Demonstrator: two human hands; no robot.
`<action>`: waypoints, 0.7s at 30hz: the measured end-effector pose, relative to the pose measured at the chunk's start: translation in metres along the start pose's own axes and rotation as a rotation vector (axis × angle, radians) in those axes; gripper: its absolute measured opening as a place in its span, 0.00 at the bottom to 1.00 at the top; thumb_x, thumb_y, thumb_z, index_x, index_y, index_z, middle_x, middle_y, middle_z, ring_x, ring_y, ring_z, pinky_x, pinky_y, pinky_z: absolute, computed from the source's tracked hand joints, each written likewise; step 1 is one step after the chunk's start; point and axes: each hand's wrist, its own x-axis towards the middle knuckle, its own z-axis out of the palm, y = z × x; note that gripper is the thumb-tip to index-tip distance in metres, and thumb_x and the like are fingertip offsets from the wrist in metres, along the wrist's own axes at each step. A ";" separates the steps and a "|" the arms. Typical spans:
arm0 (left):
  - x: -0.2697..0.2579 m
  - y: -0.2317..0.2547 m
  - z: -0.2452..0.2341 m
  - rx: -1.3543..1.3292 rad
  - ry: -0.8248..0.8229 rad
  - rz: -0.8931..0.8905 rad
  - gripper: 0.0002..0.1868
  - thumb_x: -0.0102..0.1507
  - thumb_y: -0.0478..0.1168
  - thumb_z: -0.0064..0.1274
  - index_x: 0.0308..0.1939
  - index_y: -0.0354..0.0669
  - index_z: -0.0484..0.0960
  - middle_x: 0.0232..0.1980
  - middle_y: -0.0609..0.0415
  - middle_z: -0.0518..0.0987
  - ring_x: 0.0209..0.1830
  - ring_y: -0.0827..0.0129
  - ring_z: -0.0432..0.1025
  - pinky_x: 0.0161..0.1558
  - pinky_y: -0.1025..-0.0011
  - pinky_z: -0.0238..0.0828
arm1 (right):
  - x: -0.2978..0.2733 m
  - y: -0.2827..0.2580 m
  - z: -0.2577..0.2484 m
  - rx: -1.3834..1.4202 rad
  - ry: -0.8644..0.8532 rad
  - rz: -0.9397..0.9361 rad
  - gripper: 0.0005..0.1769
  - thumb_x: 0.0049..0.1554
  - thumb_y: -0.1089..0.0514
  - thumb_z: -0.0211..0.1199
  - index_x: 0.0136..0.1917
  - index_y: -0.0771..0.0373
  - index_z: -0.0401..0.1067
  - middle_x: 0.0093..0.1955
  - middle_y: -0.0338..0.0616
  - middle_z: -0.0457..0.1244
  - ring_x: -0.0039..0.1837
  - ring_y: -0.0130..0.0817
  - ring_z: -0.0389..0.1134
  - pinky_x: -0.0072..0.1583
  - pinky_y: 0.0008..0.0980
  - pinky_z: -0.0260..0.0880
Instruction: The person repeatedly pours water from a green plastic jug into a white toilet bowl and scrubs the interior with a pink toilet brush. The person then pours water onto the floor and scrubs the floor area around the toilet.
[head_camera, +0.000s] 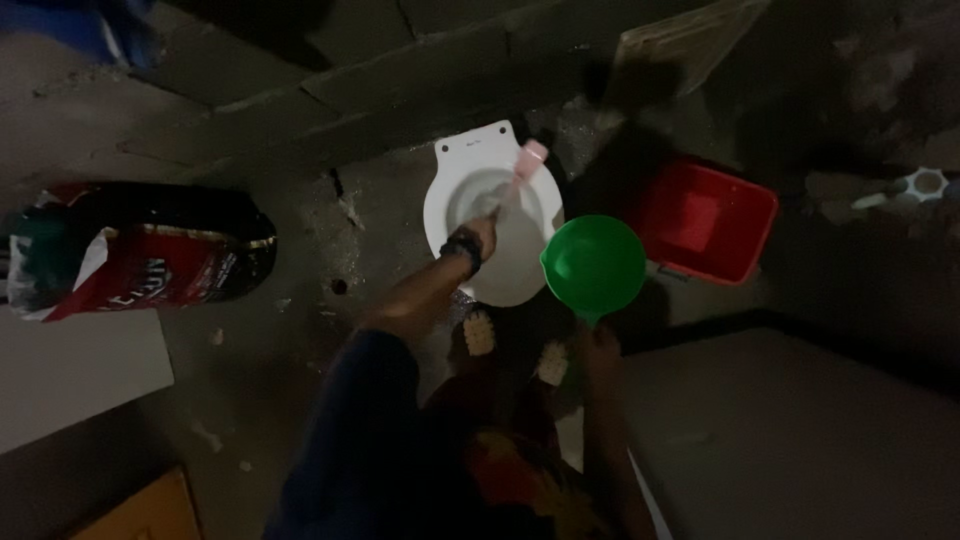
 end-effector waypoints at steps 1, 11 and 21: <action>0.005 0.000 -0.001 0.032 -0.031 -0.008 0.32 0.70 0.34 0.28 0.79 0.54 0.49 0.69 0.36 0.65 0.57 0.52 0.73 0.54 0.53 0.72 | 0.000 0.002 -0.001 -0.032 0.017 -0.013 0.34 0.65 0.38 0.61 0.44 0.78 0.68 0.38 0.53 0.58 0.42 0.39 0.57 0.48 0.40 0.61; -0.013 0.030 0.036 -0.022 0.052 -0.047 0.32 0.70 0.35 0.31 0.80 0.54 0.52 0.63 0.31 0.74 0.62 0.44 0.72 0.63 0.50 0.69 | -0.025 -0.020 -0.027 0.094 0.018 0.025 0.26 0.61 0.43 0.59 0.46 0.73 0.72 0.42 0.48 0.65 0.45 0.36 0.62 0.49 0.38 0.65; 0.079 0.040 0.031 -0.074 0.206 -0.142 0.27 0.71 0.38 0.32 0.76 0.47 0.59 0.60 0.32 0.77 0.59 0.41 0.74 0.58 0.50 0.72 | -0.025 0.004 -0.043 0.183 0.047 -0.045 0.22 0.61 0.43 0.62 0.41 0.67 0.70 0.37 0.42 0.64 0.41 0.33 0.63 0.45 0.35 0.64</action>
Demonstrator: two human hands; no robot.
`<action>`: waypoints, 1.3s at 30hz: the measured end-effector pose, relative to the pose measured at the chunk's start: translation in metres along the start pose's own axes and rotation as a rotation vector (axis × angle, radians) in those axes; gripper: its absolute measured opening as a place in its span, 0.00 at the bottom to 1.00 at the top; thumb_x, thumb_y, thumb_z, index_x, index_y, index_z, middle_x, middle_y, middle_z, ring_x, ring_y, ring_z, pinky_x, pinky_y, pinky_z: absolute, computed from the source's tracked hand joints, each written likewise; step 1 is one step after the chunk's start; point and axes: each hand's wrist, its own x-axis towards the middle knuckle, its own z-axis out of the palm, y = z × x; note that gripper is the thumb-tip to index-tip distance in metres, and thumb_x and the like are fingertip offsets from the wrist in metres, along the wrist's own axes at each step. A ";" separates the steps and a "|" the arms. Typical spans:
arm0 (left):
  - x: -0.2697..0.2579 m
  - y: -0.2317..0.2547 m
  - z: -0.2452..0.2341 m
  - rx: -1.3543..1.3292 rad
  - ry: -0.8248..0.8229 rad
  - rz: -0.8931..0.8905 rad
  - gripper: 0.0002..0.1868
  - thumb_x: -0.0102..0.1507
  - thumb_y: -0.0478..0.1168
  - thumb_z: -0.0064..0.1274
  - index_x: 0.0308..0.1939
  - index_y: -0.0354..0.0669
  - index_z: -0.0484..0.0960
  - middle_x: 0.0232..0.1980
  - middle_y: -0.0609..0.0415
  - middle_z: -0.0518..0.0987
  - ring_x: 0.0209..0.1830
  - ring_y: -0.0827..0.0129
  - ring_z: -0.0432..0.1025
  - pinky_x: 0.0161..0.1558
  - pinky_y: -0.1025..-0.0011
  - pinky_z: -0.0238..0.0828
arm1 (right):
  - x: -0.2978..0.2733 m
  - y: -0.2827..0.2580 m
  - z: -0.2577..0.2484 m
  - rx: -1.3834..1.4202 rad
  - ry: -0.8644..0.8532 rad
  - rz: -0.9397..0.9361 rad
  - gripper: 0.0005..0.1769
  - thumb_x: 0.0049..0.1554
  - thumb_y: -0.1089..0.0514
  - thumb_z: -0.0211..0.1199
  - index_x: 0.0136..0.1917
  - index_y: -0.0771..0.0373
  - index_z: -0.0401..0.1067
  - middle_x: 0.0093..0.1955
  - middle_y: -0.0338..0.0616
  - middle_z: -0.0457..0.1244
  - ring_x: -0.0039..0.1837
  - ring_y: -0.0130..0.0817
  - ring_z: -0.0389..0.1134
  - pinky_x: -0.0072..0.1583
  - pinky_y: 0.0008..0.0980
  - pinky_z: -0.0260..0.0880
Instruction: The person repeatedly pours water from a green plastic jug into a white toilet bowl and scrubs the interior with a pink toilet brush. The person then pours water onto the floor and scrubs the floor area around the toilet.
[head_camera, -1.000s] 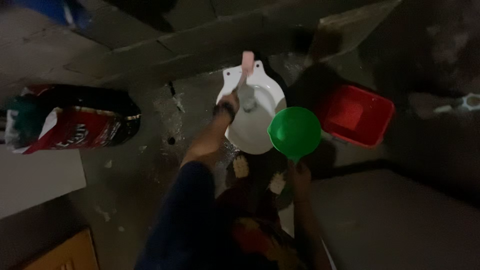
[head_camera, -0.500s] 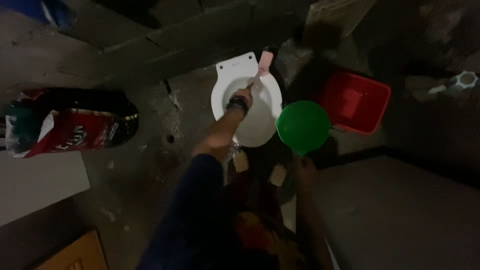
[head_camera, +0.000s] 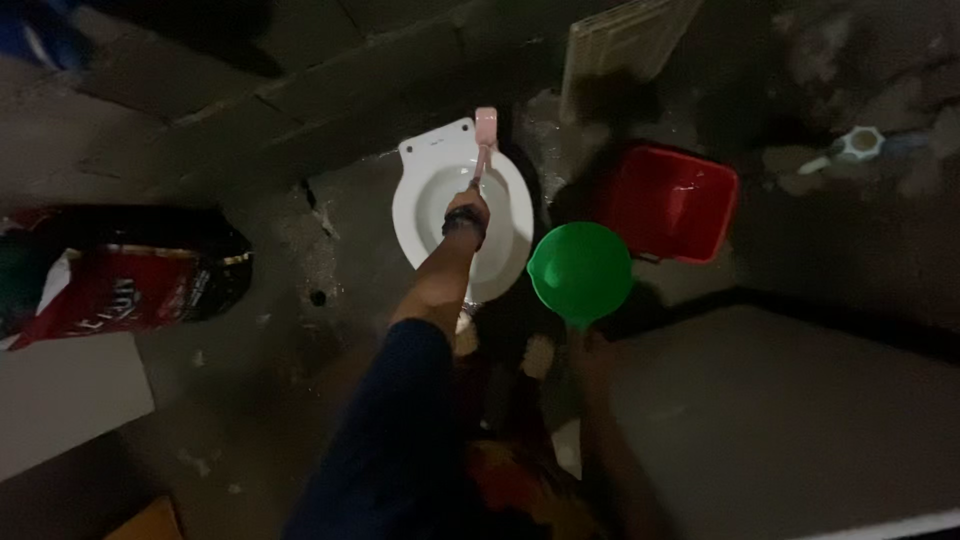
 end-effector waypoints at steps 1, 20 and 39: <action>-0.009 -0.009 0.014 0.033 -0.004 0.030 0.27 0.71 0.39 0.32 0.75 0.46 0.60 0.60 0.32 0.77 0.58 0.40 0.74 0.58 0.50 0.73 | -0.005 0.005 -0.001 0.010 -0.009 -0.004 0.23 0.61 0.43 0.62 0.40 0.66 0.70 0.37 0.42 0.64 0.40 0.33 0.62 0.44 0.35 0.63; -0.113 -0.054 0.120 0.108 -0.222 0.118 0.30 0.75 0.54 0.26 0.68 0.37 0.72 0.62 0.30 0.75 0.60 0.43 0.72 0.63 0.51 0.66 | -0.051 -0.054 -0.033 0.201 -0.001 0.139 0.17 0.61 0.52 0.60 0.37 0.65 0.63 0.36 0.43 0.60 0.38 0.32 0.59 0.41 0.34 0.63; -0.248 -0.132 0.119 0.077 -0.341 -0.017 0.28 0.73 0.53 0.32 0.64 0.36 0.73 0.59 0.33 0.77 0.57 0.47 0.73 0.62 0.54 0.68 | -0.064 -0.074 -0.024 0.108 -0.079 0.144 0.24 0.61 0.41 0.60 0.39 0.65 0.67 0.32 0.42 0.60 0.33 0.30 0.58 0.36 0.33 0.59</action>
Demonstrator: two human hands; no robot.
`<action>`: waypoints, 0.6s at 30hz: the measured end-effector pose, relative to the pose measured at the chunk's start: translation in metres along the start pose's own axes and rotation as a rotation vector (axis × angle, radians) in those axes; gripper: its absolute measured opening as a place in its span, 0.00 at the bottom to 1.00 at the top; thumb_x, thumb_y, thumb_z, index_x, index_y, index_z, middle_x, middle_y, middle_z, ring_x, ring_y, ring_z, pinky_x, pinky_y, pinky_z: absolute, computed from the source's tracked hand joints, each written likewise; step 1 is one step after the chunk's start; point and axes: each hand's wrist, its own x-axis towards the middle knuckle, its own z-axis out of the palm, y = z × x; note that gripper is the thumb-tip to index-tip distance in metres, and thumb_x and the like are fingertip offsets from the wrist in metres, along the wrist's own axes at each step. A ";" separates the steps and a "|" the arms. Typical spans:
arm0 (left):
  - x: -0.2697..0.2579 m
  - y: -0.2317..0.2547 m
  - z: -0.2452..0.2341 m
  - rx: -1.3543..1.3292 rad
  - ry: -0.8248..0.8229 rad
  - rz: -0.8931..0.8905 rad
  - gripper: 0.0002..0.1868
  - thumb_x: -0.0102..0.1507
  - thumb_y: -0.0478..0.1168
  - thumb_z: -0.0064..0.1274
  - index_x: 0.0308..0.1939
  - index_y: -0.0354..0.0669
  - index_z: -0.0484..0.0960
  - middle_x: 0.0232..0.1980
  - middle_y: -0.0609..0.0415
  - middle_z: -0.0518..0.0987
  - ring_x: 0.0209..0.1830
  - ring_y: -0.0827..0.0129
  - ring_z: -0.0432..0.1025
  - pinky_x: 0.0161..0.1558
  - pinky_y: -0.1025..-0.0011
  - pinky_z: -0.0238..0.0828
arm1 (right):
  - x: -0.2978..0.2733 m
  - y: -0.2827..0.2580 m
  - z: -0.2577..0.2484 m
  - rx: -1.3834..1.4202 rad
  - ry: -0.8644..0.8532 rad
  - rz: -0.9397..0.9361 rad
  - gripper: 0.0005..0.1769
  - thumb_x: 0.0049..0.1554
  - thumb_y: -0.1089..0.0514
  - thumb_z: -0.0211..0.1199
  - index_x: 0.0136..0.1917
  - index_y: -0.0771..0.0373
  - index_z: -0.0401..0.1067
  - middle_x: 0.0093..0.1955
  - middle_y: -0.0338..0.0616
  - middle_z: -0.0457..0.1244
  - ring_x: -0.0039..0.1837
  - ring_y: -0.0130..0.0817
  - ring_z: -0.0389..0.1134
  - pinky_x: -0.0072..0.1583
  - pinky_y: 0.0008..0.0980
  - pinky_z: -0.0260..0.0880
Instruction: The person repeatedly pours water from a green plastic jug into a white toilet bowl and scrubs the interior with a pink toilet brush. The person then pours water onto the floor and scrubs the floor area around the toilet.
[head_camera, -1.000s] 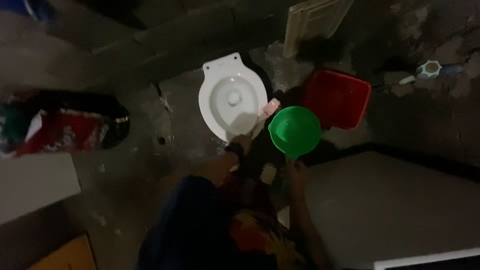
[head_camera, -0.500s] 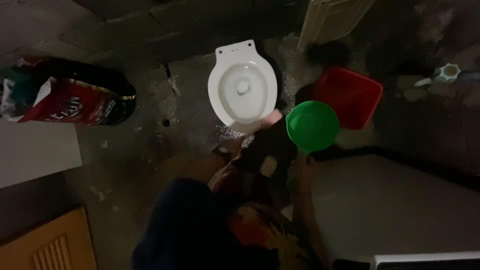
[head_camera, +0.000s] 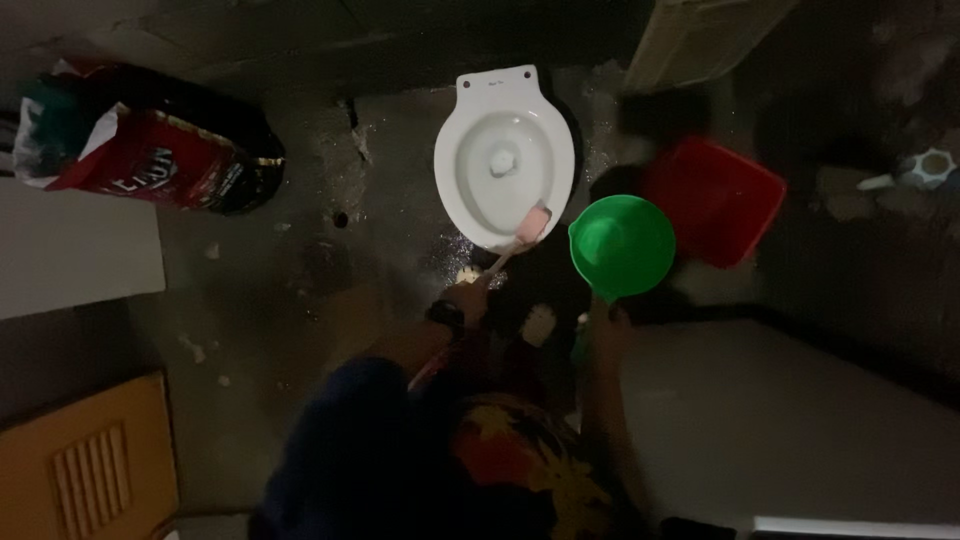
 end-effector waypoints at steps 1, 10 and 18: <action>0.006 0.005 -0.002 -0.011 0.015 0.007 0.28 0.73 0.53 0.32 0.64 0.36 0.73 0.59 0.33 0.77 0.57 0.47 0.73 0.62 0.54 0.68 | 0.000 0.000 0.000 -0.015 -0.008 -0.011 0.24 0.60 0.41 0.60 0.39 0.65 0.67 0.32 0.42 0.60 0.33 0.30 0.60 0.35 0.33 0.60; 0.033 0.020 -0.008 -0.068 0.043 0.007 0.26 0.72 0.53 0.35 0.63 0.36 0.74 0.57 0.35 0.77 0.55 0.49 0.73 0.61 0.56 0.69 | 0.026 0.032 0.006 0.063 -0.033 -0.046 0.18 0.59 0.45 0.60 0.38 0.61 0.69 0.34 0.44 0.63 0.34 0.31 0.60 0.38 0.33 0.63; -0.014 -0.036 0.004 0.017 -0.038 -0.082 0.26 0.71 0.52 0.37 0.61 0.36 0.75 0.56 0.36 0.78 0.54 0.51 0.73 0.60 0.57 0.70 | 0.023 0.034 0.006 0.064 0.000 -0.039 0.19 0.62 0.46 0.61 0.39 0.63 0.71 0.35 0.42 0.62 0.37 0.31 0.59 0.40 0.35 0.59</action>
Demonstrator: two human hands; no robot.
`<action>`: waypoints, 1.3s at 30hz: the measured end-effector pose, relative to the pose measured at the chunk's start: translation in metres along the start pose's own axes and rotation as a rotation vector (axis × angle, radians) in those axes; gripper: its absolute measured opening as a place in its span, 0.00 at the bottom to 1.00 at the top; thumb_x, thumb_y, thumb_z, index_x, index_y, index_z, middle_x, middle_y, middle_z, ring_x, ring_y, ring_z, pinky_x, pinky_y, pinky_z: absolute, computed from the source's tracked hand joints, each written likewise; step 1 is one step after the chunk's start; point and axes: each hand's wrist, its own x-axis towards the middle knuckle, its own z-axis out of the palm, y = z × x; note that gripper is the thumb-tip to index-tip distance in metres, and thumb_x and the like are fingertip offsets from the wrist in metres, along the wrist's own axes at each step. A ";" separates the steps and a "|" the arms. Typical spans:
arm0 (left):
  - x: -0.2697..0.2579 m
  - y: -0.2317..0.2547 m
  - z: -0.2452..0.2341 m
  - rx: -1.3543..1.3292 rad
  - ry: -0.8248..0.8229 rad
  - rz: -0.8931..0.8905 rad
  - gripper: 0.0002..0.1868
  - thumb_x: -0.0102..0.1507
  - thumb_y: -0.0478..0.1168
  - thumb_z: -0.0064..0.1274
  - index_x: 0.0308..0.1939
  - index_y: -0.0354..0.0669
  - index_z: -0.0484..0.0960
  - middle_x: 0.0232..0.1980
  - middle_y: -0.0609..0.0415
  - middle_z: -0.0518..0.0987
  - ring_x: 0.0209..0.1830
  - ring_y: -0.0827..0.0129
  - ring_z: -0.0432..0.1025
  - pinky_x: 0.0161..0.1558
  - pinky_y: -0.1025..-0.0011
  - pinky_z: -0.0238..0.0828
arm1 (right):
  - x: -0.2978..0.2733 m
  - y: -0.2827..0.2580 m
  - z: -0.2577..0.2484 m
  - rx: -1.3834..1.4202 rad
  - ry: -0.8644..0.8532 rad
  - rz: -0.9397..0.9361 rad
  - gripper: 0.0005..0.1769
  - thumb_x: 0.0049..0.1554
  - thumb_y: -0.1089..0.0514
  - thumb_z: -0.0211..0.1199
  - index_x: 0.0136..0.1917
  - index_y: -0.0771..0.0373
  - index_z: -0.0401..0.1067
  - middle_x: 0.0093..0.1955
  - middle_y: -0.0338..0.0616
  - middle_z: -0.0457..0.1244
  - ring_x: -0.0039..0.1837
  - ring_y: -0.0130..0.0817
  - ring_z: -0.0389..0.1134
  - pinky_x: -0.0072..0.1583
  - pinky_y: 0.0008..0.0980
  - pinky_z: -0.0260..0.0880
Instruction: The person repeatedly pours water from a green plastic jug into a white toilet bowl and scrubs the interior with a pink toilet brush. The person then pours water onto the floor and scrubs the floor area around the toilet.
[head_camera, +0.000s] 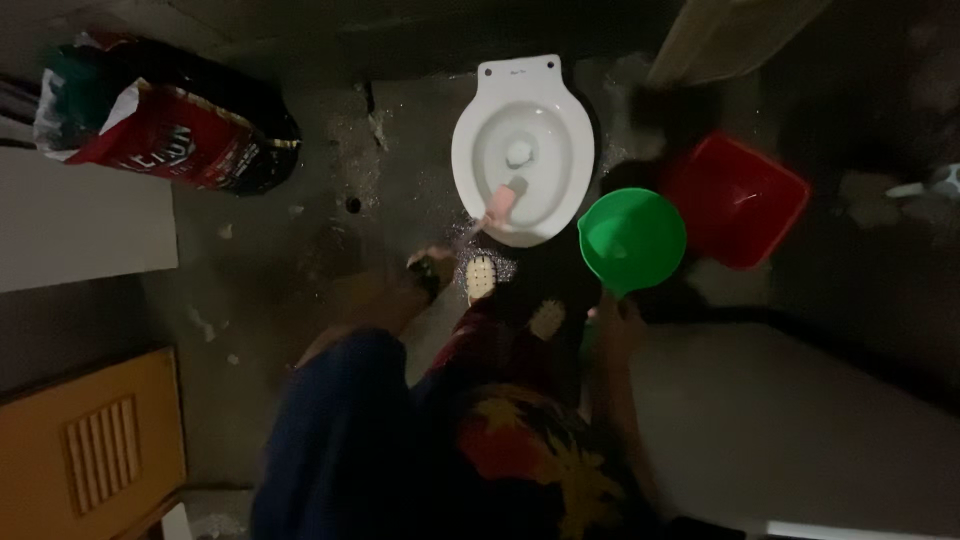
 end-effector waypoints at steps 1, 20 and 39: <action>0.005 0.004 -0.003 -0.005 0.004 0.009 0.25 0.71 0.52 0.38 0.61 0.36 0.75 0.56 0.36 0.78 0.54 0.51 0.73 0.60 0.58 0.70 | -0.002 -0.005 0.002 0.051 0.008 0.041 0.19 0.61 0.45 0.62 0.39 0.62 0.72 0.35 0.42 0.62 0.37 0.31 0.59 0.40 0.36 0.59; 0.067 -0.055 -0.097 0.014 0.160 -0.102 0.23 0.69 0.51 0.43 0.57 0.36 0.76 0.53 0.39 0.79 0.51 0.55 0.74 0.58 0.61 0.71 | -0.011 -0.014 0.009 -0.146 0.025 0.035 0.15 0.61 0.48 0.61 0.39 0.60 0.68 0.37 0.41 0.64 0.38 0.29 0.62 0.42 0.33 0.63; 0.250 0.066 -0.151 0.011 0.195 0.054 0.22 0.67 0.50 0.49 0.54 0.35 0.78 0.50 0.42 0.81 0.47 0.59 0.74 0.56 0.65 0.73 | 0.055 0.052 0.030 -0.179 -0.050 -0.024 0.23 0.64 0.47 0.60 0.36 0.67 0.69 0.35 0.43 0.60 0.39 0.33 0.59 0.42 0.35 0.61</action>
